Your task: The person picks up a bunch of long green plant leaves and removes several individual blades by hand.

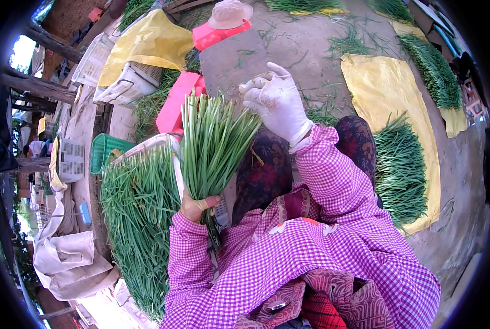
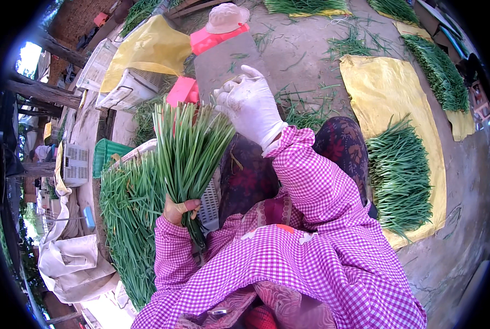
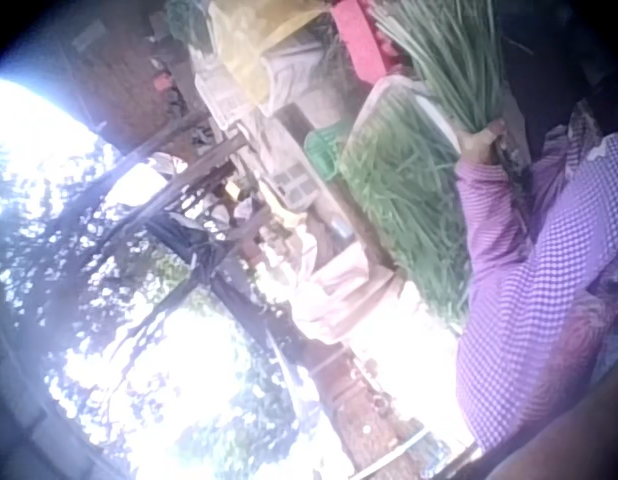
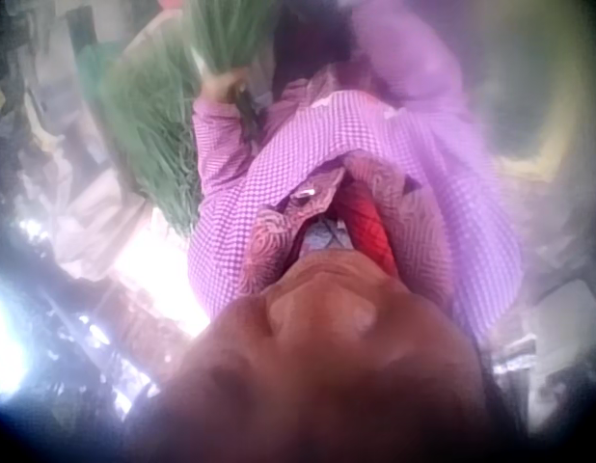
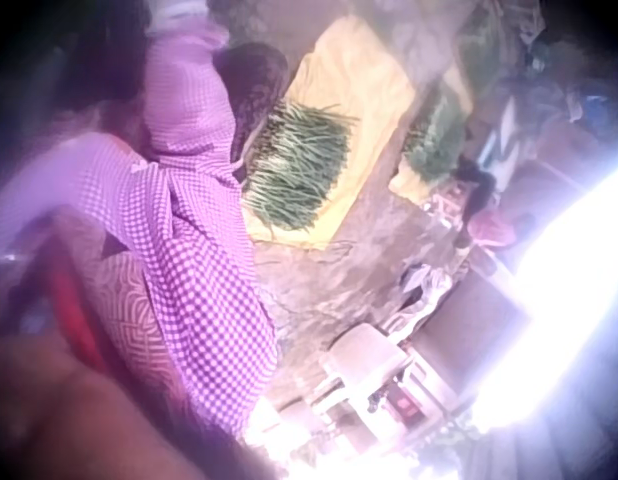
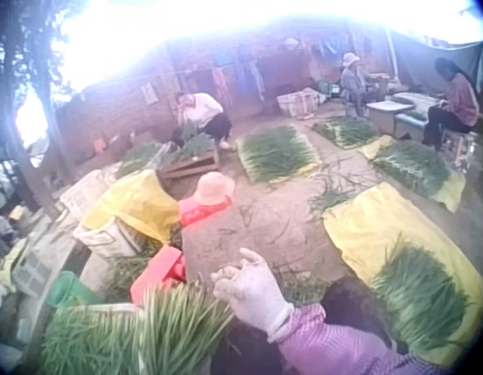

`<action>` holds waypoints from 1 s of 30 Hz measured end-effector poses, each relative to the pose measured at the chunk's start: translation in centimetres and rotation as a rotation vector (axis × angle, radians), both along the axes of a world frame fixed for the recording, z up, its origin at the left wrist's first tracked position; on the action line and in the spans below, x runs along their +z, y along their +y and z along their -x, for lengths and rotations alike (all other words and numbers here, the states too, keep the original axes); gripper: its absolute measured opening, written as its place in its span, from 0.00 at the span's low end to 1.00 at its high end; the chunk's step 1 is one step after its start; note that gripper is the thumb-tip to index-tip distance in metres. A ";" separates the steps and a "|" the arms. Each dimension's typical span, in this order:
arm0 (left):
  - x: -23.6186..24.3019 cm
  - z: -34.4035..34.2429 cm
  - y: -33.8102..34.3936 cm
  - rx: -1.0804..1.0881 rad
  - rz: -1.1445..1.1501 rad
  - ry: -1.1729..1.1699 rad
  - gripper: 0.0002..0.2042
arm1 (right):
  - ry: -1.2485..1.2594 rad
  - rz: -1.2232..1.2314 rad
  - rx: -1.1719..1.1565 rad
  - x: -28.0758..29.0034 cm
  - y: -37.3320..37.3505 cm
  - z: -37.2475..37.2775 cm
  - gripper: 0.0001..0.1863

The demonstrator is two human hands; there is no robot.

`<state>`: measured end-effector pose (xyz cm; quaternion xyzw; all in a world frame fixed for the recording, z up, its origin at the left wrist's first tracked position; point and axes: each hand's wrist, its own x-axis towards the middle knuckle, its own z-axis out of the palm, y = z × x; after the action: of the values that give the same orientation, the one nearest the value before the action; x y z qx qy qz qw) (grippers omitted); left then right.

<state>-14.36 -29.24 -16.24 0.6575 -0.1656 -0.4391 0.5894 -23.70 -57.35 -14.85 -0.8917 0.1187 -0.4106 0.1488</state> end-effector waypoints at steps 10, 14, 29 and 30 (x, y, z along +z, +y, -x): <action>0.8 0.2 -0.4 0.002 -0.064 0.032 0.17 | -0.008 -0.382 0.330 -0.1 -0.5 0.7 0.16; 0.6 0.2 -0.4 0.011 -0.052 0.015 0.18 | 0.111 -0.359 0.388 -1.1 1.4 -0.5 0.19; 0.4 -0.7 0.5 0.053 -0.011 0.052 0.19 | -0.496 -0.600 -0.106 0.7 -3.6 2.1 0.09; 0.4 -0.8 0.4 0.049 -0.012 0.052 0.19 | -0.472 -0.793 0.116 0.7 -2.8 1.7 0.09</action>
<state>-13.59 -28.81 -15.86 0.6531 -0.1312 -0.4425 0.6003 -25.44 -60.15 -14.19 -0.6534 0.1794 -0.5162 0.5237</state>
